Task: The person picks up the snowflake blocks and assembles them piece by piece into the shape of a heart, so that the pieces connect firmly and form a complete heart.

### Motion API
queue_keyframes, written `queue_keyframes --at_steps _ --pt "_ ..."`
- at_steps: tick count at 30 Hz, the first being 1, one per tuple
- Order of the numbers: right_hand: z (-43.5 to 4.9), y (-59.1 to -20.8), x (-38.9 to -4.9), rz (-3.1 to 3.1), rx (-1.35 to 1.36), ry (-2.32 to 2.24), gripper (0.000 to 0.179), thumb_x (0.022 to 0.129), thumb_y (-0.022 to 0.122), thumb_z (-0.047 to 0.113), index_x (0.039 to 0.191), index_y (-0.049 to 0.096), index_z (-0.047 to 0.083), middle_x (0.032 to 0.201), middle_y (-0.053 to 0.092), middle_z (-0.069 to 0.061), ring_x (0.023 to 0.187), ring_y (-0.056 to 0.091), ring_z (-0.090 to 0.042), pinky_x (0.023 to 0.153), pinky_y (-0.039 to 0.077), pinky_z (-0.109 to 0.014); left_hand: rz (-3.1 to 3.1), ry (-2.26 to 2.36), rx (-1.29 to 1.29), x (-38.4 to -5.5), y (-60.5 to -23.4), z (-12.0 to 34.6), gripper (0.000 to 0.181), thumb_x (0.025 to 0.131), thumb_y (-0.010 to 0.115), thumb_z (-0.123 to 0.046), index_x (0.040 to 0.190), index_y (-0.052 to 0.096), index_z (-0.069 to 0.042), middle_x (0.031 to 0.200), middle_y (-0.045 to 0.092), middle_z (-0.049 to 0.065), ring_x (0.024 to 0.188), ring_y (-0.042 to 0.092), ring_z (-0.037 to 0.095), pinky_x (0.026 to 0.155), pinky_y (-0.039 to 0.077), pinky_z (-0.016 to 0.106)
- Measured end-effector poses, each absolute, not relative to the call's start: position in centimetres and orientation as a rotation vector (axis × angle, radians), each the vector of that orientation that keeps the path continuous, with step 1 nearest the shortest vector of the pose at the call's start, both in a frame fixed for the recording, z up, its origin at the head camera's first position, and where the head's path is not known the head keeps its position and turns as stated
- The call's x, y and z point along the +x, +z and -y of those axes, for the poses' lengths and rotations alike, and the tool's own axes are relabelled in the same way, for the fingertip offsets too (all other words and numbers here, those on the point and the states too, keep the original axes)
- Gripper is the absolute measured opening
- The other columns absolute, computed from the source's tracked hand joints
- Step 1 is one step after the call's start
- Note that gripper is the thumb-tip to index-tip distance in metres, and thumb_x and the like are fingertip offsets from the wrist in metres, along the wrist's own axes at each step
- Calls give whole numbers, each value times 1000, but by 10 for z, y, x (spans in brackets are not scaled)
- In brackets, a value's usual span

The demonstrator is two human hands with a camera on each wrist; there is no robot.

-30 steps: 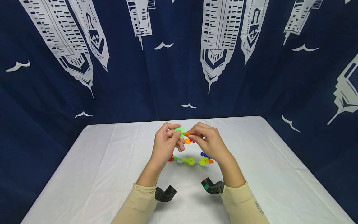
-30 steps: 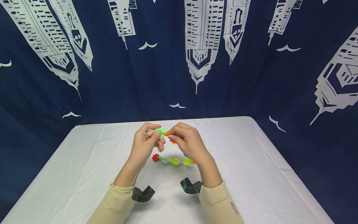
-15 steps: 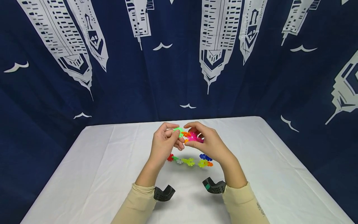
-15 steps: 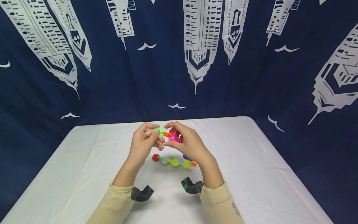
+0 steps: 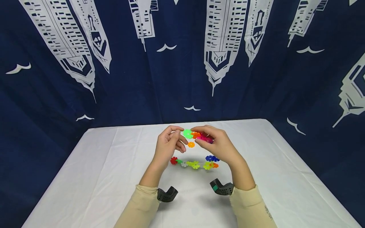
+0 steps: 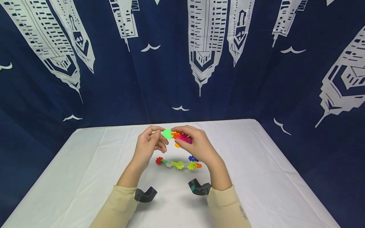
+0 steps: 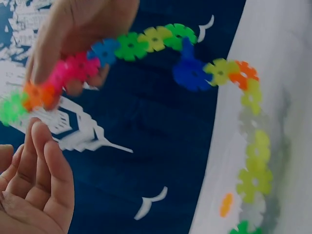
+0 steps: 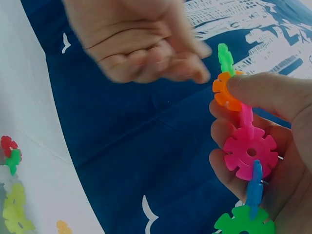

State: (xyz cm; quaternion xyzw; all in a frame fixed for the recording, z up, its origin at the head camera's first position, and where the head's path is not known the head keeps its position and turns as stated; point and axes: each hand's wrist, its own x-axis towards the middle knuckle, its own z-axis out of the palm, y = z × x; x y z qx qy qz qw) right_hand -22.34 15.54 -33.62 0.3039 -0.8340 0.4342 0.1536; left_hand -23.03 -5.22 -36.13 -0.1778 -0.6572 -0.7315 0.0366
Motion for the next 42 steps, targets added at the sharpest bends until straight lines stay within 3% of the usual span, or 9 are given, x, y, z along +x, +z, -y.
queue_keyframes --at_steps 10,19,26,30,34,42 --pt "-163 -339 -227 2345 785 1353 27 90 74 10 117 71 11 112 72 -6 82 63 -19 70 56 -21 2157 -2250 -324 -257 -397 51 15 103 53 -11 111 62 -2 77 71 1 58 61 14 61 55 22" --pt "-168 -338 -227 2355 746 1351 28 89 75 11 117 70 12 113 72 -5 87 65 -17 74 57 -20 2416 -1954 -228 -287 -431 44 17 97 63 -12 112 69 -7 106 72 10 92 63 23 78 50 24" --pt "-177 -335 -225 2351 724 1348 28 89 74 11 117 71 14 111 71 -2 85 62 -16 73 57 -20 2624 -1732 -355 -311 -451 39 28 93 67 -9 121 69 -8 121 69 12 115 61 31 99 52 43" --pt "-181 -333 -224 2350 725 1353 27 90 74 11 117 71 14 109 70 -2 83 61 -17 71 56 -21 2734 -1617 -357 -320 -462 37 30 90 71 -13 120 71 -17 122 71 7 120 63 26 112 36 49" --pt "-183 -332 -224 2352 717 1345 27 90 73 11 117 71 13 107 70 -3 82 60 -17 70 56 -20 2829 -1398 -361 -325 -467 33 34 88 74 -19 121 72 -26 125 69 1 122 57 27 104 27 53" --pt "-186 -330 -222 2373 679 1339 27 91 74 13 118 71 14 108 70 -3 83 60 -19 69 56 -20 2975 -1130 -343 -325 -460 21 43 87 74 -23 129 68 -25 130 59 4 120 47 29 98 28 50"
